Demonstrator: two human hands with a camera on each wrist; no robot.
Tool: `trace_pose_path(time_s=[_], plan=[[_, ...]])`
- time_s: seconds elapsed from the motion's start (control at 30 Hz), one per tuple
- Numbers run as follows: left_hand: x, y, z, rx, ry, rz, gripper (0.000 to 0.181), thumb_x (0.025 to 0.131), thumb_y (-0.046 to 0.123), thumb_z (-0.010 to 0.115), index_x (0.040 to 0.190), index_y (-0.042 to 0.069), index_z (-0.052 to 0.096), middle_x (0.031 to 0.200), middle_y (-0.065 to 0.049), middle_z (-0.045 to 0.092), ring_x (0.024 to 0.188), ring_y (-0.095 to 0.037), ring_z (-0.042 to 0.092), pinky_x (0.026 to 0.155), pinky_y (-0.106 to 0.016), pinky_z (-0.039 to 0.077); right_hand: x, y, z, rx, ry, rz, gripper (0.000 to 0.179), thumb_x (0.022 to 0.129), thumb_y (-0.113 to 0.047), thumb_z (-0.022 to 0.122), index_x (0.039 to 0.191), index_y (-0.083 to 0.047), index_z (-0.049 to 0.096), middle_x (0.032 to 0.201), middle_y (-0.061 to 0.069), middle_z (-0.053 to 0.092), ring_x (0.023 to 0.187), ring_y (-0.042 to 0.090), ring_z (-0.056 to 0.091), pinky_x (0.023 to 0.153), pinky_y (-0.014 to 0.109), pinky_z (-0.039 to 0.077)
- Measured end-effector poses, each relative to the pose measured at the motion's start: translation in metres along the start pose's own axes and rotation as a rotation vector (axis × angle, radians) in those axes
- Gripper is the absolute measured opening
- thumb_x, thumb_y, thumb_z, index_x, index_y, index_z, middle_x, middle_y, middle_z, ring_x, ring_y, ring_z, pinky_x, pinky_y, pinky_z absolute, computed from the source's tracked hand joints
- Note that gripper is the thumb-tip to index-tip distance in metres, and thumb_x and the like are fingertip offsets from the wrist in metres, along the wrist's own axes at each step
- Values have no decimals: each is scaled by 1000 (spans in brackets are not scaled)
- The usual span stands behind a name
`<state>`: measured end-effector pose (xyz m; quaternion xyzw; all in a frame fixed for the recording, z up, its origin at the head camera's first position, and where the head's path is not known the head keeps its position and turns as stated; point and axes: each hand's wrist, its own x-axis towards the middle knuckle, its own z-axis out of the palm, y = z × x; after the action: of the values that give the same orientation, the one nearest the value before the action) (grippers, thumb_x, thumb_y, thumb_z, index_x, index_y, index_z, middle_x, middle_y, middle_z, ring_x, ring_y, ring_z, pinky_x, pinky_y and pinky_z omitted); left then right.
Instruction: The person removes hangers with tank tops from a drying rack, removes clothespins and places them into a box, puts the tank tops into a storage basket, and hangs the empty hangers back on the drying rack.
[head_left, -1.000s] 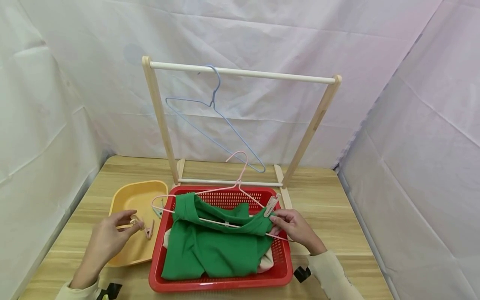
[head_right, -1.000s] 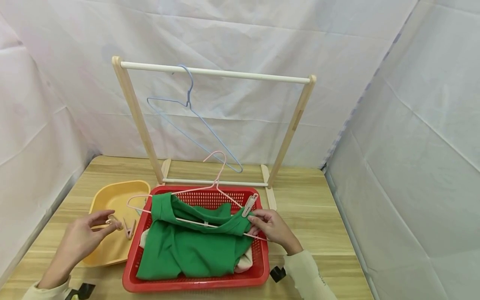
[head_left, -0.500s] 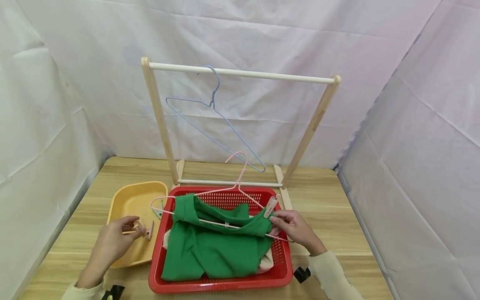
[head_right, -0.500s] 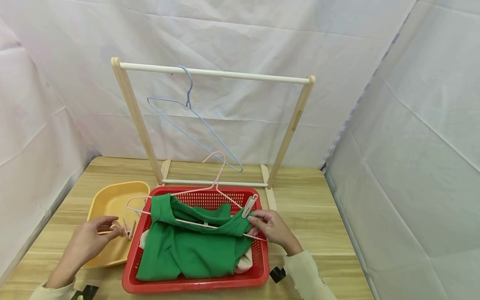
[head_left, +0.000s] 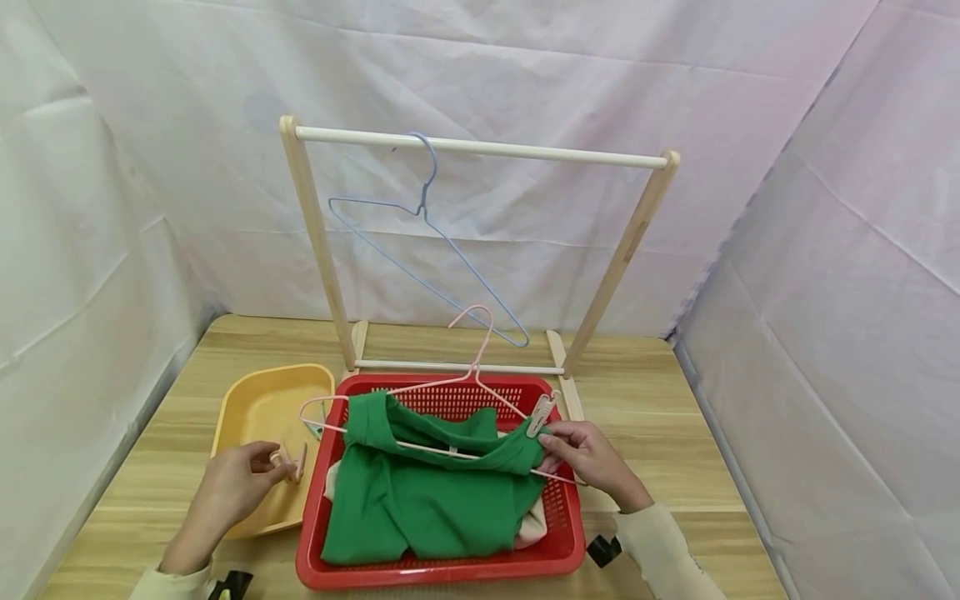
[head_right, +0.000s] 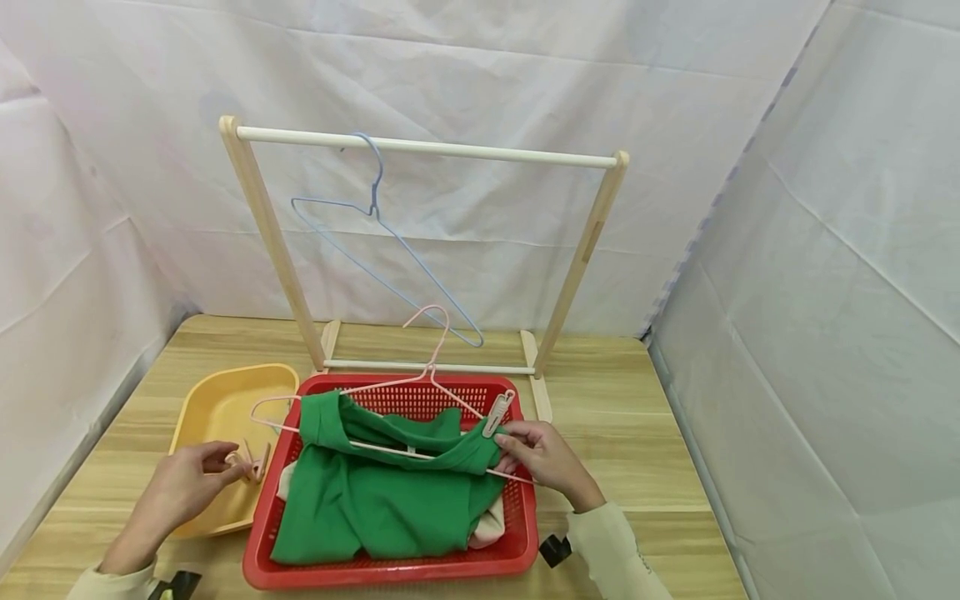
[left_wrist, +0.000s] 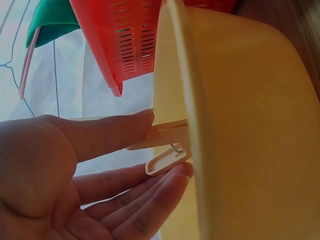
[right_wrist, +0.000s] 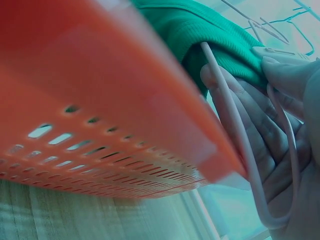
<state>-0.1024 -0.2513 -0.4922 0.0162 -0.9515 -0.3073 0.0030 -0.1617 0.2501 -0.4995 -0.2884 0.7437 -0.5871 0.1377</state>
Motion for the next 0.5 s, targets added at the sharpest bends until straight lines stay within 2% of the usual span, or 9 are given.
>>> trace_pose_path(time_s=[0.37,0.5], plan=[[3,-2,2,2,-57,-41,39,85,11,76,108,-17,64,95,-28,70,82,-36,71,70,-46,57,-1,-1,1,10,1,14,19,102,-1,51,109,8,65,85,23,71,69,19,72,65,40,59],[4,-3,2,19,-75,-57,37,85,12,76,107,-15,65,98,-30,69,85,-38,71,72,-48,57,0,-1,1,9,0,4,19,102,-1,50,109,8,65,84,23,70,69,20,72,64,40,59]])
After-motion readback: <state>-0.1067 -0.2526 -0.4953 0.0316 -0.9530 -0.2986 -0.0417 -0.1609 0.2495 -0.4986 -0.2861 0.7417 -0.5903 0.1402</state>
